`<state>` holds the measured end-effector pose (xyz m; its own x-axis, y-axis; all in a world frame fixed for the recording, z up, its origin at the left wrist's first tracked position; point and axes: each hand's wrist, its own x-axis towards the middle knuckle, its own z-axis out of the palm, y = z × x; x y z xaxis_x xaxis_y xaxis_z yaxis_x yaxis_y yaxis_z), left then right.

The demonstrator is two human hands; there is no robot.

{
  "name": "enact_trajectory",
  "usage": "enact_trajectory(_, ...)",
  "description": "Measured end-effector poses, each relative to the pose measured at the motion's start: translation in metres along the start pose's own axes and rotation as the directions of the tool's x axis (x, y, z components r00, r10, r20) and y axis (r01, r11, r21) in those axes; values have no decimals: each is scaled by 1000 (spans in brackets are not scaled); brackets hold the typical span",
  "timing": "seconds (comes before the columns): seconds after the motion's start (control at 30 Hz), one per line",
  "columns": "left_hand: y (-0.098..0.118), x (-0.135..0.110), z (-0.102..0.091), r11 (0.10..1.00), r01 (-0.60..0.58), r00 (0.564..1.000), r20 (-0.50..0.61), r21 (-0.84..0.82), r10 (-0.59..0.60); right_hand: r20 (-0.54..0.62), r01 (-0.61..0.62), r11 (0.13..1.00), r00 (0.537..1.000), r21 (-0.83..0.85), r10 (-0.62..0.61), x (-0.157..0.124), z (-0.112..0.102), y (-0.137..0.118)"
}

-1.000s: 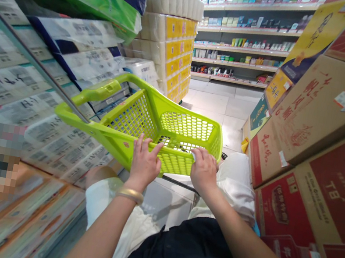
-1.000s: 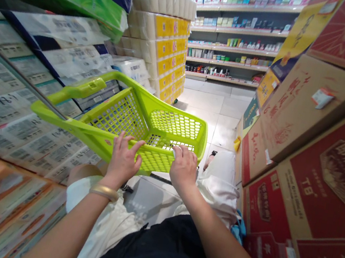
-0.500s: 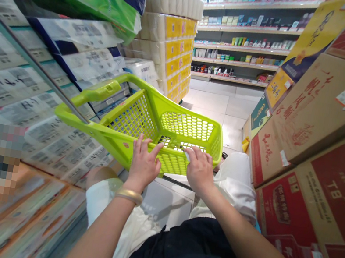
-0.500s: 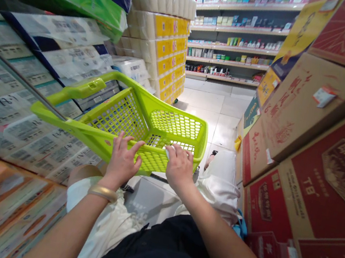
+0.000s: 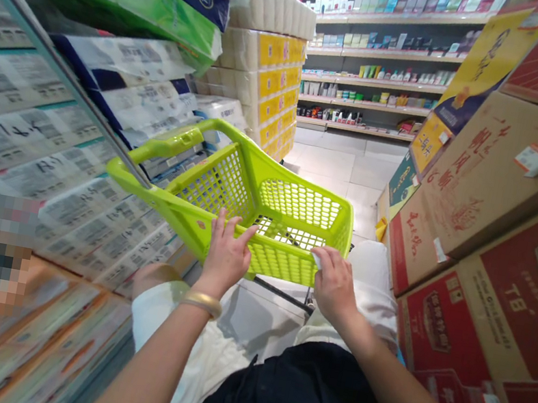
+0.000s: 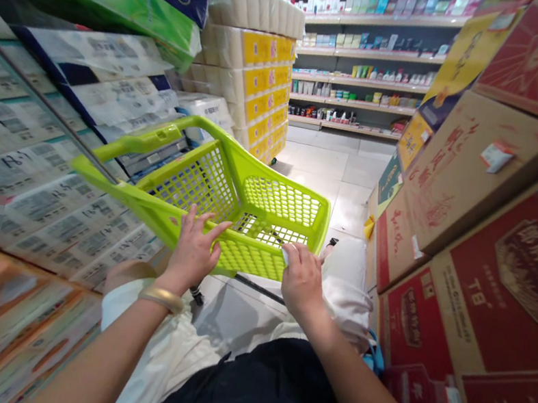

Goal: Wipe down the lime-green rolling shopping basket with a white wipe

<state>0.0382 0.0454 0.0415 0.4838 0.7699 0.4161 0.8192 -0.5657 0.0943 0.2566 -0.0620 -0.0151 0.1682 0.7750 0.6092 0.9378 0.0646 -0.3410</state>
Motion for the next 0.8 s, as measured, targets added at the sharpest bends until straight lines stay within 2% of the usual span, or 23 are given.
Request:
enact_trajectory(0.3, -28, 23, 6, 998, 36, 998, 55, -46, -34, 50, -39, 999, 998, -8, 39, -3, 7, -29)
enact_trajectory(0.43, -34, 21, 12, 981, 164, 985, 63, -103, -158, 65, -45, 998, 997, 32, 42, 1, 18, -45)
enact_trajectory(0.53, -28, 7, 20, 936, 254, 967, 54, -244, -248, 90, -40, 998, 995, 38, 37, 5, 28, -59)
enact_trajectory(0.67, -8, -11, 29, 868, 231, 971, 41, -441, -237, 117, -15, 999, 993, 36, 10, 11, 42, -80)
enact_trajectory(0.8, 6, -18, 35, 828, 222, 970, 29, -514, -242, 130, 26, 997, 991, 77, -35, 14, 48, -94)
